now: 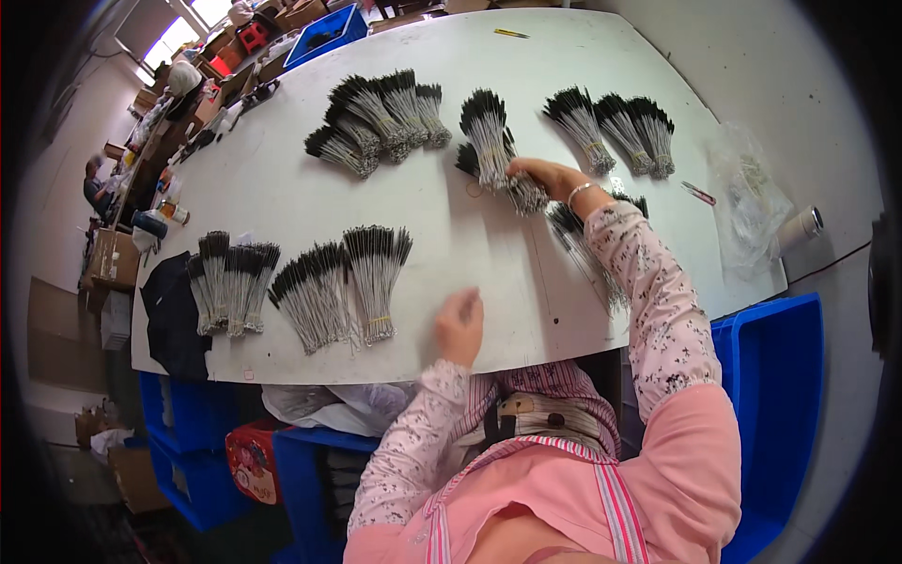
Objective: The person gathers bundles of wire brushes from a table and a blue bin, aligns them by hand, and secures them with rubber bands. The person repeatedly picks up loose bundles, arranges them into neat stacks, and ties them together before placing the finished bundles back into the bin or on the table.
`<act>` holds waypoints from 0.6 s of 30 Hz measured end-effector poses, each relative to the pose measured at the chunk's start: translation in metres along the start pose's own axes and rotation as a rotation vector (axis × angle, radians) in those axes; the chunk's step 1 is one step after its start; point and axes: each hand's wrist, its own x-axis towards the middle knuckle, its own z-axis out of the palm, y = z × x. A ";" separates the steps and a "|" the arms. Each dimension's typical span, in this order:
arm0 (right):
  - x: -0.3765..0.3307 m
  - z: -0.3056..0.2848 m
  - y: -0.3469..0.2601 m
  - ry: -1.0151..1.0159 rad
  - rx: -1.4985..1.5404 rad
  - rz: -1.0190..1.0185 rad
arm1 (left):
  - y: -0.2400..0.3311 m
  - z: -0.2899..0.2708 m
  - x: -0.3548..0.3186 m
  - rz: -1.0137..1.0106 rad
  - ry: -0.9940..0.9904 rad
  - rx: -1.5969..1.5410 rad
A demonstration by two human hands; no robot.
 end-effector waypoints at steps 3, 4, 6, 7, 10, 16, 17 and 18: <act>-0.011 0.015 0.018 -0.006 -0.084 0.031 | 0.025 0.000 0.066 -0.364 -0.014 -0.422; -0.013 0.016 0.021 0.007 -0.125 0.037 | 0.050 -0.002 0.090 -0.517 -0.025 -0.502; -0.030 0.042 0.015 0.023 -0.118 0.032 | 0.047 0.003 0.139 -0.612 -0.039 -0.523; -0.035 0.047 0.016 0.022 -0.120 0.029 | 0.047 0.010 0.156 -0.624 -0.155 -0.667; -0.039 0.063 0.014 0.034 -0.094 -0.005 | 0.030 0.023 0.193 -0.668 -0.346 -0.899; -0.040 0.064 0.022 0.138 -0.245 -0.147 | 0.004 0.019 0.184 -0.709 -0.292 -1.082; -0.044 0.062 0.025 0.164 -0.272 -0.183 | 0.010 0.015 0.174 -0.672 -0.282 -1.029; -0.046 0.064 0.025 0.167 -0.248 -0.193 | 0.017 0.007 0.162 -0.634 -0.261 -0.978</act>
